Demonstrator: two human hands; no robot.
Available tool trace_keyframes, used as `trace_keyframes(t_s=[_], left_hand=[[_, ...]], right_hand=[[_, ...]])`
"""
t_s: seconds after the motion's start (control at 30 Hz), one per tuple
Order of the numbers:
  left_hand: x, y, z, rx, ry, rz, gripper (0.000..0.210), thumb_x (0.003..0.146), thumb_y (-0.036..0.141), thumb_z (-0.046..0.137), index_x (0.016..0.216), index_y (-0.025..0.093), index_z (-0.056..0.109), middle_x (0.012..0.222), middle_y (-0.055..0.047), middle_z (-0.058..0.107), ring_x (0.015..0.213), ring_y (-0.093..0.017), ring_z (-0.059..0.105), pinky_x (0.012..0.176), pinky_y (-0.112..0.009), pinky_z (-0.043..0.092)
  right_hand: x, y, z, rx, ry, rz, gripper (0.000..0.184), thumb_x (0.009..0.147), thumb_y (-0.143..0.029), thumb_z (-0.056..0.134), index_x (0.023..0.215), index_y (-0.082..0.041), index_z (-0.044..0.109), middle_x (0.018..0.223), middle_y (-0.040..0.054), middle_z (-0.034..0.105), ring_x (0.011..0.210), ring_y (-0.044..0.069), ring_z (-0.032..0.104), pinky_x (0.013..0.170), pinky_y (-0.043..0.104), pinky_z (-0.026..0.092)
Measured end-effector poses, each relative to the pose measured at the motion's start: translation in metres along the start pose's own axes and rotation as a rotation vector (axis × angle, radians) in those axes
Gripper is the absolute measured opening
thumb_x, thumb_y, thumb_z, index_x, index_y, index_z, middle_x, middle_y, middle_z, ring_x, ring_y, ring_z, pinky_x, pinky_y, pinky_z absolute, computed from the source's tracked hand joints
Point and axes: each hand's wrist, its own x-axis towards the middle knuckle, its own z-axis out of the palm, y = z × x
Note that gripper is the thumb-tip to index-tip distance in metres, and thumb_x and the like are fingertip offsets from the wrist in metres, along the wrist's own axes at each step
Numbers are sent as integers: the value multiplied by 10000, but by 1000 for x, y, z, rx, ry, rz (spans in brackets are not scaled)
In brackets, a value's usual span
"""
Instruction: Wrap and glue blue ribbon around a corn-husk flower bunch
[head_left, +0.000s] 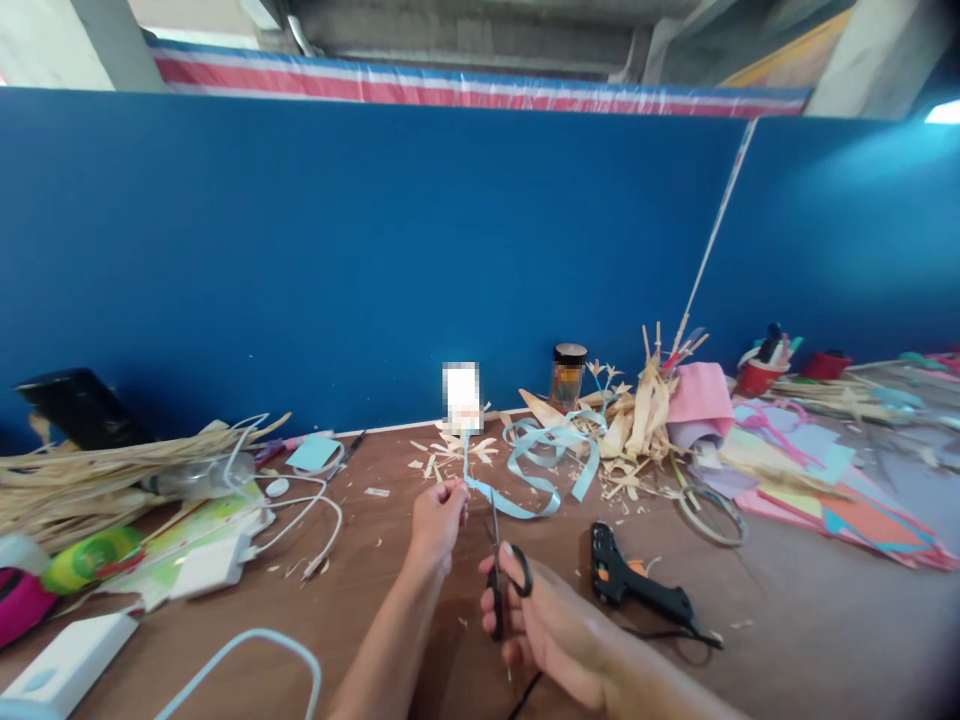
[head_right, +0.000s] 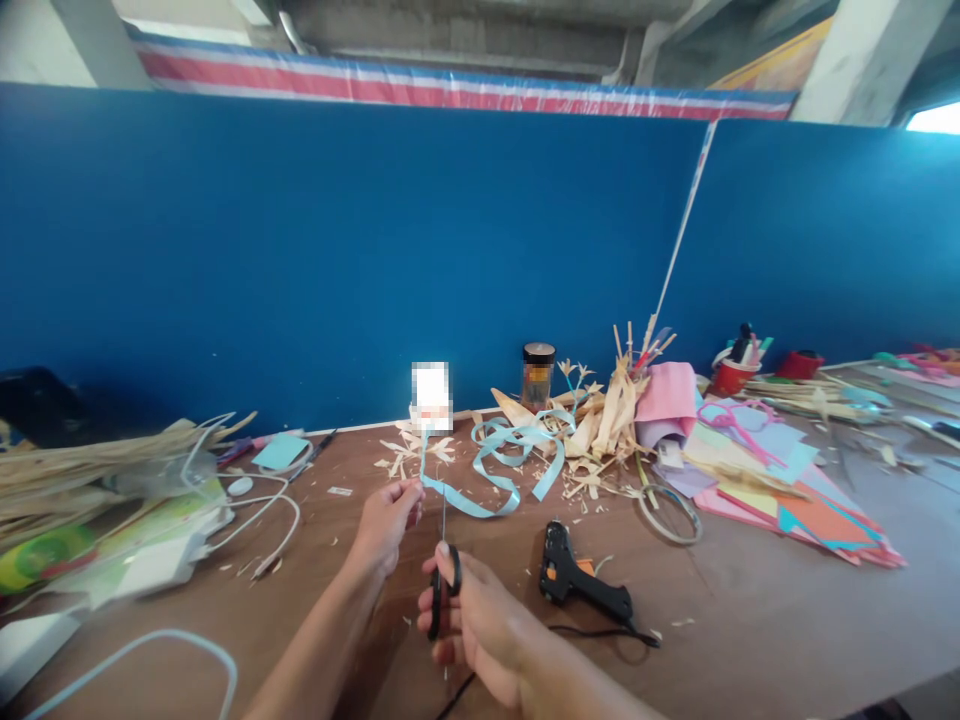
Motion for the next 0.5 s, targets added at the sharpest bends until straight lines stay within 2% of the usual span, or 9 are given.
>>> trace_keyframes(t_s=[0.2, 0.37, 0.5], left_hand=[[0, -1, 1, 32, -4, 9, 207, 583, 323, 619, 571, 123, 567, 426, 56, 435, 355, -35, 314, 375, -175, 213], [-3, 1, 4, 7, -66, -1, 213, 586, 310, 597, 482, 142, 519, 377, 60, 401, 336, -41, 322, 368, -176, 249], [-6, 2, 6, 0, -72, -28, 216, 597, 331, 590, 505, 147, 524, 377, 57, 419, 328, -50, 345, 362, -176, 256]], right_hand=[[32, -1, 0, -118, 31, -95, 408, 746, -562, 474, 950, -210, 502, 752, 2, 554, 627, 82, 535, 484, 165, 360], [38, -8, -1, -245, 21, -179, 378, 749, -545, 479, 944, -223, 517, 747, -3, 568, 664, 92, 553, 505, 164, 361], [41, -5, -4, -304, 19, -218, 365, 750, -534, 482, 919, -213, 520, 700, -14, 556, 630, 92, 549, 492, 164, 355]])
